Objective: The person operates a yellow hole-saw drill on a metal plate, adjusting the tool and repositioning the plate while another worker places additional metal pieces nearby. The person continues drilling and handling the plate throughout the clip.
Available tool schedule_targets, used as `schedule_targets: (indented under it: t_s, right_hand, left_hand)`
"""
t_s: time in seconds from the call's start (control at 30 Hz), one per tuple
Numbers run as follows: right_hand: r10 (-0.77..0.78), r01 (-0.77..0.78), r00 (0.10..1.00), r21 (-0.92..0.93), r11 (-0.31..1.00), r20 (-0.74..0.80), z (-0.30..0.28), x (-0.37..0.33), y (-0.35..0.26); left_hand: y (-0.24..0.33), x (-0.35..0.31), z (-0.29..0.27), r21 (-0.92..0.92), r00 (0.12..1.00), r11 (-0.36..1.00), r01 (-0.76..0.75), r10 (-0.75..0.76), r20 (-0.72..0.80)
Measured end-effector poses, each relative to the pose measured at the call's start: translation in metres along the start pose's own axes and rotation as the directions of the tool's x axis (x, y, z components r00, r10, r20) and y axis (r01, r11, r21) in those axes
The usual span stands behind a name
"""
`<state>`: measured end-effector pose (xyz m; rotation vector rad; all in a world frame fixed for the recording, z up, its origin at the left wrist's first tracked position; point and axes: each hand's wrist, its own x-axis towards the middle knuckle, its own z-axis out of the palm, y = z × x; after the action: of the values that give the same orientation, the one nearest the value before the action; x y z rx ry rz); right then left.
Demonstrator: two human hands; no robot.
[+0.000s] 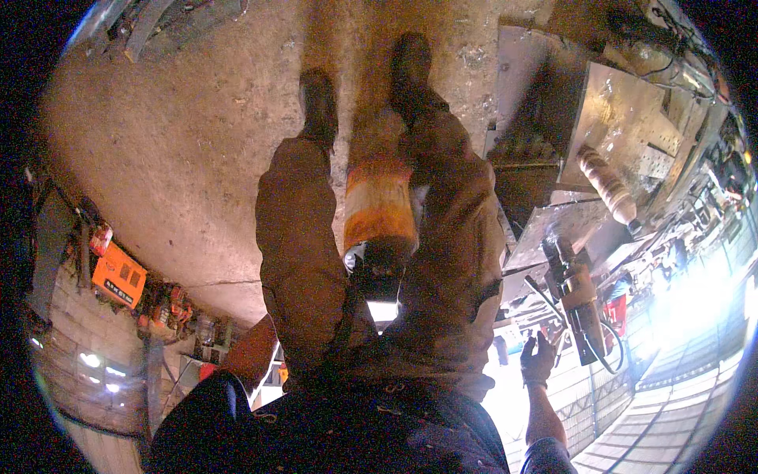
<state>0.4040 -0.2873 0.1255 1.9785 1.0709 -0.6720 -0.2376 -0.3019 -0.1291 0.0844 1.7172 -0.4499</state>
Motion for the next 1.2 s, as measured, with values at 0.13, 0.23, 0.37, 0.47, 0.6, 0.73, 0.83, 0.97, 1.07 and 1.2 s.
schedule_targets:
  t_s: [0.13, 0.23, 0.37, 0.47, 0.6, 0.73, 0.83, 0.97, 1.07, 1.2]
  right_hand:
    - [0.021, -0.022, 0.999, -0.002, 1.0, -0.034, -0.002, -0.001, -0.01]
    - [0.051, -0.051, 0.998, 0.014, 0.999, -0.027, -0.002, -0.007, -0.013]
    - [0.022, -0.021, 0.998, 0.021, 1.0, -0.065, 0.0, -0.001, -0.008]
    - [-0.093, 0.098, 0.981, 0.022, 0.995, -0.172, 0.01, -0.004, 0.004]
    - [-0.113, 0.138, 0.967, 0.099, 0.985, -0.228, 0.017, -0.01, 0.012]
    - [-0.037, 0.099, 0.962, 0.218, 0.971, -0.27, 0.025, -0.009, 0.018]
    - [0.01, 0.169, 0.916, 0.408, 0.897, -0.401, 0.028, -0.001, 0.0]
    - [-0.017, 0.278, 0.849, 0.419, 0.865, -0.529, 0.018, -0.021, 0.002]
    - [-0.052, 0.396, 0.791, 0.444, 0.804, -0.61, 0.028, -0.021, 0.003]
    - [-0.104, 0.513, 0.645, 0.329, 0.793, -0.757, 0.031, -0.02, 0.008]
  left_hand:
    - [0.004, 0.016, -0.016, 0.023, 0.999, 1.0, -0.022, 0.022, -0.022]
    - [0.006, 0.034, -0.023, 0.037, 0.998, 0.998, -0.048, 0.05, -0.04]
    - [-0.002, 0.064, -0.03, 0.034, 0.993, 0.996, -0.085, 0.088, -0.077]
    - [-0.001, 0.096, -0.036, 0.035, 0.984, 0.99, -0.14, 0.143, -0.108]
    - [0.005, 0.149, -0.063, 0.03, 0.944, 0.957, -0.287, 0.288, -0.16]
    - [0.015, 0.204, -0.097, -0.076, 0.822, 0.827, -0.557, 0.535, -0.194]
    - [0.024, 0.201, -0.132, -0.332, 0.677, 0.59, -0.736, 0.639, -0.367]
    - [0.099, 0.127, -0.093, -0.512, 0.54, 0.225, -0.829, 0.563, -0.625]
    - [0.157, 0.032, -0.072, -0.408, 0.364, 0.089, -0.909, 0.646, -0.671]
    - [0.213, -0.091, -0.014, -0.186, 0.053, -0.1, -0.977, 0.738, -0.673]
